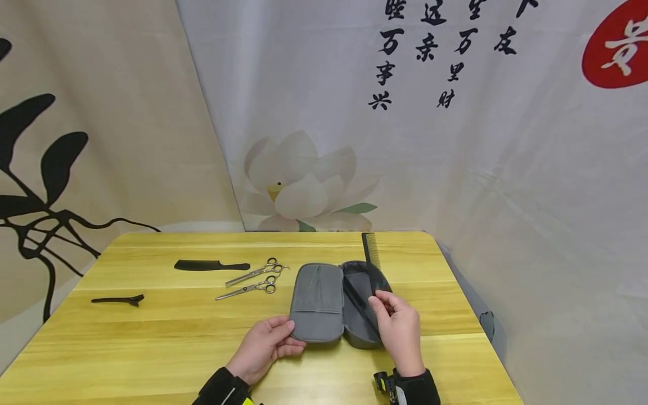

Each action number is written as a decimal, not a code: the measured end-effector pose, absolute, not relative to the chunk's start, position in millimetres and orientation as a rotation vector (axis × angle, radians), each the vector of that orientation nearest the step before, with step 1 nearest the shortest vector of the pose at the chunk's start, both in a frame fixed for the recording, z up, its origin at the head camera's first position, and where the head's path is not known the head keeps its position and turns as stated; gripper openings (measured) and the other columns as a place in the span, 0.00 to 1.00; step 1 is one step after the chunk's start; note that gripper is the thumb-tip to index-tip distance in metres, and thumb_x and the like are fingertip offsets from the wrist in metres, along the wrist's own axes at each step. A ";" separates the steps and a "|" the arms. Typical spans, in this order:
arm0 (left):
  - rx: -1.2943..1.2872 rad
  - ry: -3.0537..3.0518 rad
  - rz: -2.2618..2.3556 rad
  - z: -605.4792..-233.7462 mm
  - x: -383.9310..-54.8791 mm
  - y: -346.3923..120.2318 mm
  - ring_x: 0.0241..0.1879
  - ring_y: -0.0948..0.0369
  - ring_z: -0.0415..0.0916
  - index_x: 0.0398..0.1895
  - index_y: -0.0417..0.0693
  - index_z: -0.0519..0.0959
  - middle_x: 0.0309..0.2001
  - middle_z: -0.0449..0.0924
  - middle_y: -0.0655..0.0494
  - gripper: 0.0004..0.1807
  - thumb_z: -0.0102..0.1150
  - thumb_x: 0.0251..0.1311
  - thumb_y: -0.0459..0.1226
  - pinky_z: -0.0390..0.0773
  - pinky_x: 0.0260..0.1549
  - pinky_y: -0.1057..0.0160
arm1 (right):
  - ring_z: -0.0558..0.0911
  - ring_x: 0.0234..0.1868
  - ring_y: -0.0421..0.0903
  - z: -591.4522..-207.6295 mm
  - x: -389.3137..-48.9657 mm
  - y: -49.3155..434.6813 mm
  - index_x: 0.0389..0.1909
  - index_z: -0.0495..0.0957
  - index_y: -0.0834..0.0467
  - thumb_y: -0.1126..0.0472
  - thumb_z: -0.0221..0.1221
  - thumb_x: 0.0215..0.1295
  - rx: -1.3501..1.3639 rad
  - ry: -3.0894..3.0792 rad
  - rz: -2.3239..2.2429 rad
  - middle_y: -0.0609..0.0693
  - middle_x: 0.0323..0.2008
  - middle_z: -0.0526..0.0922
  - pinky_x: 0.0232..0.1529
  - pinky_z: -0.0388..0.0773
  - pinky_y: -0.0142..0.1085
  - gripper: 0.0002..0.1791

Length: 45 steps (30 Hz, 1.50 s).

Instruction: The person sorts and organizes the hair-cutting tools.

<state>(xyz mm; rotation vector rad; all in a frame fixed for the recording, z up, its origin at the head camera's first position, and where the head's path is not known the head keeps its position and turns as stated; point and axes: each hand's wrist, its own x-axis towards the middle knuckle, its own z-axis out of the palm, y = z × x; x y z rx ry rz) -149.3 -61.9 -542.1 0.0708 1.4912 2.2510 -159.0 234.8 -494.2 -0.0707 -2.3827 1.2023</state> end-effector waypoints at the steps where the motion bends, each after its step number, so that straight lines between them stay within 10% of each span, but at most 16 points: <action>1: 0.066 1.495 2.259 -541.8 -149.9 -62.9 0.40 0.58 0.91 0.75 0.19 0.60 0.47 0.89 0.44 0.32 0.54 0.82 0.36 0.91 0.44 0.62 | 0.82 0.31 0.31 -494.8 -159.2 233.6 0.46 0.91 0.59 0.61 0.72 0.69 -0.056 -2.388 1.186 0.52 0.36 0.93 0.32 0.79 0.25 0.08; 45: -0.028 1.570 2.330 -547.5 -156.5 -70.1 0.37 0.60 0.90 0.72 0.23 0.66 0.42 0.89 0.54 0.29 0.57 0.80 0.37 0.91 0.42 0.62 | 0.81 0.23 0.37 -509.2 -160.0 214.4 0.51 0.86 0.65 0.66 0.75 0.63 0.210 -2.552 0.734 0.48 0.28 0.89 0.24 0.77 0.30 0.17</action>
